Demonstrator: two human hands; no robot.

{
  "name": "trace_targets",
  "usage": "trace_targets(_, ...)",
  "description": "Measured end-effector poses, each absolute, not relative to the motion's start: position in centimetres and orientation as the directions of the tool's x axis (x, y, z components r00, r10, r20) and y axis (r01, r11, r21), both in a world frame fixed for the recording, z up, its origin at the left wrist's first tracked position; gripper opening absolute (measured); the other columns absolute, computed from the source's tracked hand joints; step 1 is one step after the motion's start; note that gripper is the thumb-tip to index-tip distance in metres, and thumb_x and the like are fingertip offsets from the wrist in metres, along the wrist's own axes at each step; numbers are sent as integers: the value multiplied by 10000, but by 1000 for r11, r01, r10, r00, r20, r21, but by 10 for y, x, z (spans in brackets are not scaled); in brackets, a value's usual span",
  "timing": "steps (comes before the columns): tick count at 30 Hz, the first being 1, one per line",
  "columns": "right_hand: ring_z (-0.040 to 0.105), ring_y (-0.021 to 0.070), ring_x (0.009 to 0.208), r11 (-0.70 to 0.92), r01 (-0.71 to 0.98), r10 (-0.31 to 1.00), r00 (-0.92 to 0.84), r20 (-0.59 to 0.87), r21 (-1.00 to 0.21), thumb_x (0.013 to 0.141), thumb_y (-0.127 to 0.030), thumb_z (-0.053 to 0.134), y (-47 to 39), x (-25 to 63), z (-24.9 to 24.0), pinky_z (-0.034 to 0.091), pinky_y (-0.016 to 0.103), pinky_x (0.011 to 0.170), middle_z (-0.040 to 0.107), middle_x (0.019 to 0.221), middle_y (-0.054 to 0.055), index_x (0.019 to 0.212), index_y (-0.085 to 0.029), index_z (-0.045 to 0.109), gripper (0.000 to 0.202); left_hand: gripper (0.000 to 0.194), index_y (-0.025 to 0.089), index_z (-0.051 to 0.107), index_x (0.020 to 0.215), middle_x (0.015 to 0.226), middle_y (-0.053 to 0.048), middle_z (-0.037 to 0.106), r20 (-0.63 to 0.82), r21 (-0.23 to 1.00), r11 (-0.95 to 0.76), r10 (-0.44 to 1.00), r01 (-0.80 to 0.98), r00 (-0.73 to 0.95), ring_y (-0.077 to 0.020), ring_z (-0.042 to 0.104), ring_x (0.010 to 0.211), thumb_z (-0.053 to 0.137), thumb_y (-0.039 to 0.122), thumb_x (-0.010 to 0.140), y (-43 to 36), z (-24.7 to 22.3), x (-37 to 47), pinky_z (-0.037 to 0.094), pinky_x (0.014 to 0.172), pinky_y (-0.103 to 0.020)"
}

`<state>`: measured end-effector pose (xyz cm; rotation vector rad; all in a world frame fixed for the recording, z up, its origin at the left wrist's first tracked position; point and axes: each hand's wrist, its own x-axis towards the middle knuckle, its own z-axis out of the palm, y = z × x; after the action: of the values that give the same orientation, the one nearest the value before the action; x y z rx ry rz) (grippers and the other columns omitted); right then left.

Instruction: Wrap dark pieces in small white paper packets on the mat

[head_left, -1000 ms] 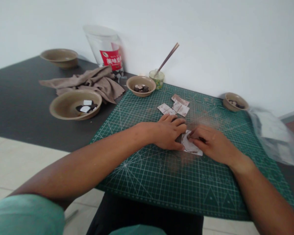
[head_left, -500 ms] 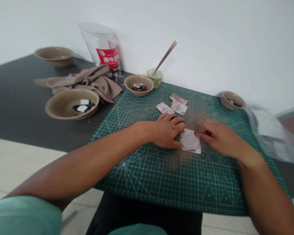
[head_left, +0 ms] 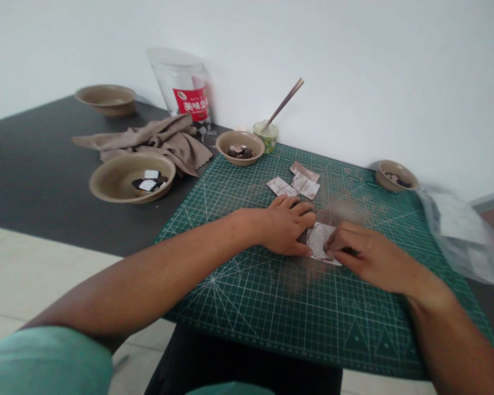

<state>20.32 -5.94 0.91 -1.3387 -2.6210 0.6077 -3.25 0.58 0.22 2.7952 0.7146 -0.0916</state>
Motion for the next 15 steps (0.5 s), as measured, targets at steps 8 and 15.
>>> trace_targets(8, 571, 201, 784, 476, 831, 868, -497, 0, -286, 959, -270, 565, -53, 200, 10, 431, 336, 702, 592, 836, 37, 837, -217, 597, 137, 621, 190, 508, 1328, 1633, -136, 282, -130, 233, -842, 469, 487, 873, -398, 257, 1480, 539, 638, 899, 6, 3, -33, 208, 1183, -545)
trace_targets(15, 583, 207, 838, 483, 811, 866, -498, 43, -330, 976, -262, 540, -56, 195, 8, 442, 345, 741, 613, 901, 49, 854, -212, 587, 140, 615, 192, 503, 1334, 1621, -133, 304, -101, 230, -846, 470, 480, 877, -385, 263, 1474, 548, 624, 899, 6, 2, -33, 208, 1184, -534)
